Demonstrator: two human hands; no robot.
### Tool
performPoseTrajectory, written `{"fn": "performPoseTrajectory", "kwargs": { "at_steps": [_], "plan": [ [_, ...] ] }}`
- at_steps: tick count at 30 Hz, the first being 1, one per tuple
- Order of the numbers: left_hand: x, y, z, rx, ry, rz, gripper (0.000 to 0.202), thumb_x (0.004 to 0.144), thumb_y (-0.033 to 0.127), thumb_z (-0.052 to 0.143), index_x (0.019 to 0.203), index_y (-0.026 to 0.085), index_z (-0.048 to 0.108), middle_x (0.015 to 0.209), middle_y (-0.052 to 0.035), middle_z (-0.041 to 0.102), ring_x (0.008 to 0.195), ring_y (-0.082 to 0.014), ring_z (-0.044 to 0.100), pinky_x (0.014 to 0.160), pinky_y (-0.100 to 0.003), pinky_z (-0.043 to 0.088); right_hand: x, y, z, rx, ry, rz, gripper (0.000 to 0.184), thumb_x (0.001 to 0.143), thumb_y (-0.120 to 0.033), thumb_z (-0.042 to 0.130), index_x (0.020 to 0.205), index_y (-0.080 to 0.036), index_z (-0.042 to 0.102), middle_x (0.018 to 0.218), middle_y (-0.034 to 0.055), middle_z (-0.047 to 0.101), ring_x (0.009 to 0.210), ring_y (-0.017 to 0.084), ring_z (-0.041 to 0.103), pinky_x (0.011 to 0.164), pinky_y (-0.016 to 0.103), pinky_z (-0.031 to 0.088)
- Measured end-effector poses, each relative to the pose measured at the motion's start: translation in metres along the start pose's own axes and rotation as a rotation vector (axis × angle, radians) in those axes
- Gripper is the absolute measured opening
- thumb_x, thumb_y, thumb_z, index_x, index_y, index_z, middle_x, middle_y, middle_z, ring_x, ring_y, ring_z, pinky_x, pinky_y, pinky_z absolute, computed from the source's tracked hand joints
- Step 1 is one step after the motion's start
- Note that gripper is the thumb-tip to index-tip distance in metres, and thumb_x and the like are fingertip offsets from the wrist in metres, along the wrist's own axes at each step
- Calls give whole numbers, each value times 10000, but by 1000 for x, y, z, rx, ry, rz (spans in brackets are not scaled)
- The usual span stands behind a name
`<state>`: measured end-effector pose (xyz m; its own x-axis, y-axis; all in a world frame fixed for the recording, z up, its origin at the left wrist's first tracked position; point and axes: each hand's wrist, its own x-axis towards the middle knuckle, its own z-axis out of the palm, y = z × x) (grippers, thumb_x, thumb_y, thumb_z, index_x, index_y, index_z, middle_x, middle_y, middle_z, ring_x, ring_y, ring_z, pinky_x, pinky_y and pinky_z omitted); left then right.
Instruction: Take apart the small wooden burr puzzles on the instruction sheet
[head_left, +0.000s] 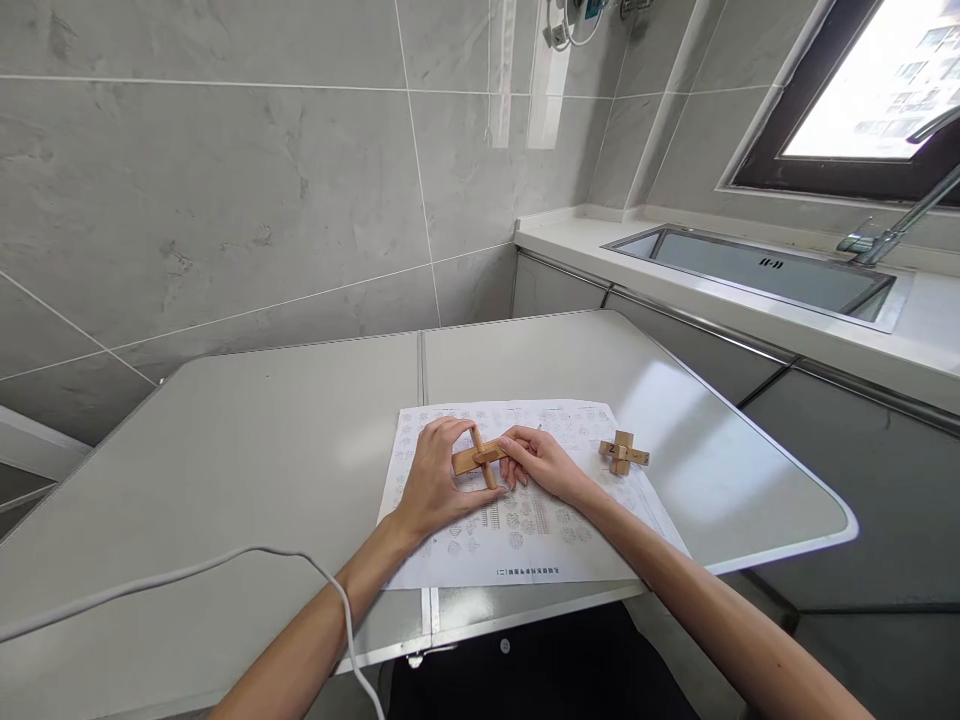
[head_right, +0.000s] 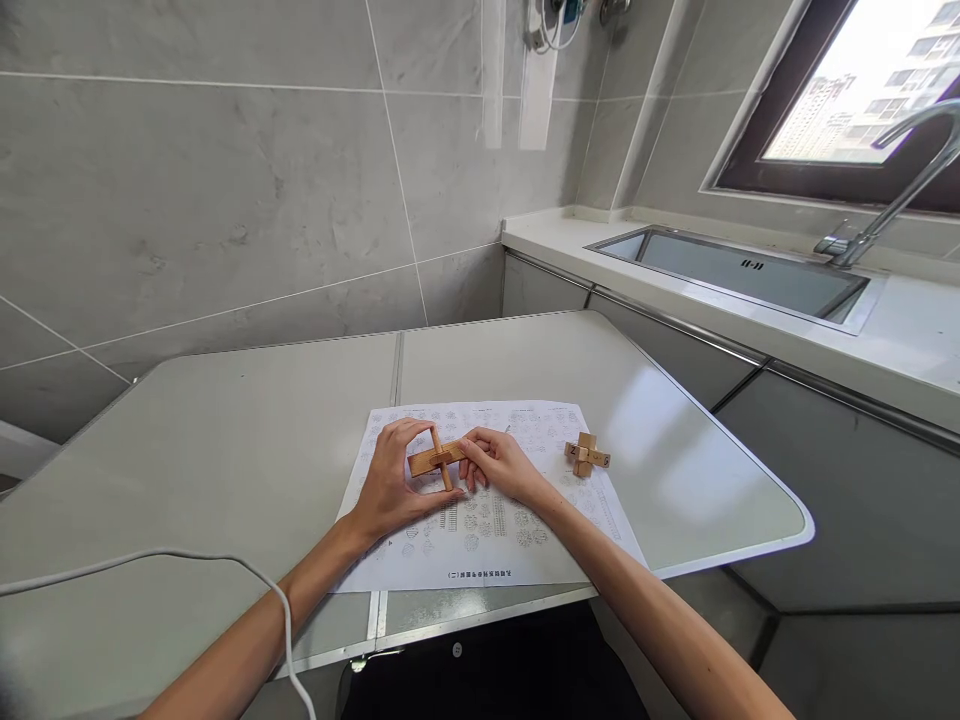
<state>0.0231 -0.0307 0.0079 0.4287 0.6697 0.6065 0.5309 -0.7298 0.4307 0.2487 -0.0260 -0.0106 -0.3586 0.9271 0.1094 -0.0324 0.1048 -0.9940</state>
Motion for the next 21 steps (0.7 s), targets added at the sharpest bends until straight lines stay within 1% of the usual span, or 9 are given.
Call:
{"fn": "performPoseTrajectory", "kwargs": {
  "at_steps": [2, 6, 9, 13, 16, 21],
  "plan": [
    [-1, 0, 0, -37, -3, -25, 970, 698, 467, 995, 1472, 286, 439, 1393, -123, 615, 1317, -364, 608, 1116, -557, 518, 1, 0, 0, 25, -16, 3, 465, 1009, -664, 618, 947, -204, 651, 663, -3, 699, 524, 145, 623, 522, 265, 475],
    [-3, -3, 1, -148, -47, -115, 951, 709, 440, 988, 1466, 294, 430, 1390, -106, 598, 1272, -335, 653, 1053, -511, 580, 2, 0, -1, 49, -79, 20, 455, 1019, -648, 620, 939, -201, 647, 627, -18, 678, 494, 136, 606, 490, 254, 456],
    [-4, -3, 2, -219, -79, -131, 971, 690, 473, 998, 1461, 305, 432, 1392, -103, 581, 1254, -328, 669, 1048, -513, 592, 2, 1, -3, 55, -122, 28, 436, 1035, -626, 610, 956, -199, 648, 648, -14, 696, 493, 128, 614, 479, 241, 446],
    [-4, 0, 2, -284, -149, -140, 978, 672, 479, 1007, 1454, 321, 441, 1376, -94, 612, 1215, -316, 692, 1037, -514, 603, 0, 0, -3, 50, -160, 20, 419, 1042, -607, 609, 980, -196, 662, 660, -14, 699, 497, 130, 631, 476, 235, 450],
    [-3, 3, 0, -306, -180, -168, 962, 707, 445, 989, 1481, 328, 430, 1394, -92, 632, 1225, -312, 697, 1052, -516, 600, -1, -1, -3, 47, -152, 16, 419, 1040, -607, 611, 984, -196, 667, 654, -15, 693, 493, 127, 618, 482, 237, 454],
    [1, 4, -3, -322, -119, -171, 911, 738, 380, 965, 1479, 336, 437, 1436, -74, 618, 1222, -284, 706, 1091, -489, 588, -1, -4, -4, 65, -55, 26, 436, 1019, -630, 627, 974, -198, 669, 666, -8, 698, 476, 124, 589, 497, 253, 470]
  ]
}}
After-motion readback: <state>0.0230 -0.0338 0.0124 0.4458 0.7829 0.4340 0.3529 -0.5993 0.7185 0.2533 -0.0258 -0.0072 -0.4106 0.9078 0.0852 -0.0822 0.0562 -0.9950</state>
